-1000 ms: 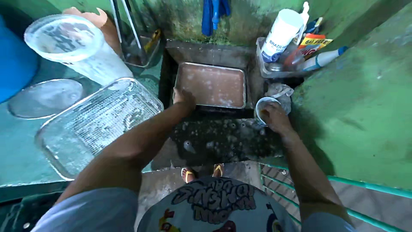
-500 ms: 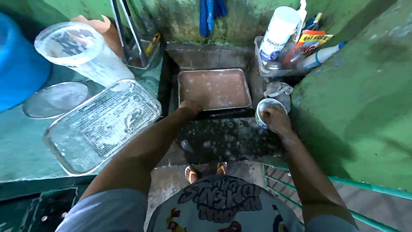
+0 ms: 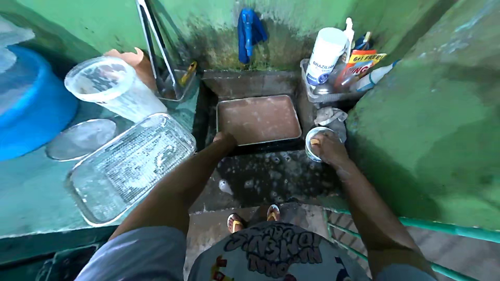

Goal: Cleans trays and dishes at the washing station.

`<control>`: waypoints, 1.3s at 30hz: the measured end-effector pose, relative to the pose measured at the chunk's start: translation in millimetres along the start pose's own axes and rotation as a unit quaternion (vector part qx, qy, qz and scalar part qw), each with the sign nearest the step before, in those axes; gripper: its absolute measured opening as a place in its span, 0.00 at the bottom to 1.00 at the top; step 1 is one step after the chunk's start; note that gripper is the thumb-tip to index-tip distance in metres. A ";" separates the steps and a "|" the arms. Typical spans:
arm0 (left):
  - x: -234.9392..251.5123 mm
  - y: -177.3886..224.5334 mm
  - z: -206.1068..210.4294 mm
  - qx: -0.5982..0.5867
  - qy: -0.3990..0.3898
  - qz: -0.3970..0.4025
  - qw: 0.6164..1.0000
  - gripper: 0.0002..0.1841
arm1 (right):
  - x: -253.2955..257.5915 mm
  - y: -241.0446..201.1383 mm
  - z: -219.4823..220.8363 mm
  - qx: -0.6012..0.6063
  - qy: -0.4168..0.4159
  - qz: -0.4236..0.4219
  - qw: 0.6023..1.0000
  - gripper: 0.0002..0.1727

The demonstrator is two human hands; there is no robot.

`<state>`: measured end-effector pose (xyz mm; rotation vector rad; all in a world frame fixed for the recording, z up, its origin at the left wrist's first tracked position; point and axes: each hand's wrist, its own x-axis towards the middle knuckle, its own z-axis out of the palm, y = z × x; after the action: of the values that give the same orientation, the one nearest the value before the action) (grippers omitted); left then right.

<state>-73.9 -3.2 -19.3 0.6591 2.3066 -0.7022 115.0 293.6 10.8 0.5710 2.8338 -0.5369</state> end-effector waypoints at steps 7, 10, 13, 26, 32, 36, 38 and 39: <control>-35.2 -9.0 -33.0 0.011 0.026 0.044 0.999 0.12 | 8.6 -1.0 2.3 -0.022 -0.044 -0.034 0.998 0.22; -93.1 -14.8 -51.8 -0.056 0.179 0.124 0.974 0.10 | 6.9 1.6 5.7 -0.056 -0.040 -0.040 0.997 0.23; -240.9 31.9 -145.9 -0.192 0.159 0.142 0.958 0.12 | 3.8 2.0 9.1 -0.035 -0.020 -0.026 0.999 0.22; -78.0 -101.8 -38.6 -0.296 0.132 0.189 0.927 0.03 | -10.9 -9.5 -31.4 0.340 0.165 0.052 0.925 0.21; -83.8 -109.7 -23.6 -0.561 0.186 0.205 0.780 0.09 | 20.3 -86.9 -39.7 0.479 0.219 -0.111 0.843 0.19; -79.9 -75.2 -9.3 -0.713 0.263 0.171 0.627 0.15 | 29.0 -192.0 -12.8 0.315 0.234 -0.292 0.872 0.12; -73.1 -56.8 -9.7 -0.769 0.303 0.121 0.550 0.19 | 26.2 -237.0 17.3 0.201 0.237 -0.354 0.882 0.11; -69.9 -52.1 -10.5 -0.776 0.323 0.090 0.534 0.23 | 28.6 -249.5 31.4 0.147 0.249 -0.371 0.883 0.11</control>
<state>-62.7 -53.6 51.7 0.1591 2.2236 1.9074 -8.6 76.6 51.8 -0.4698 3.4397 -1.0891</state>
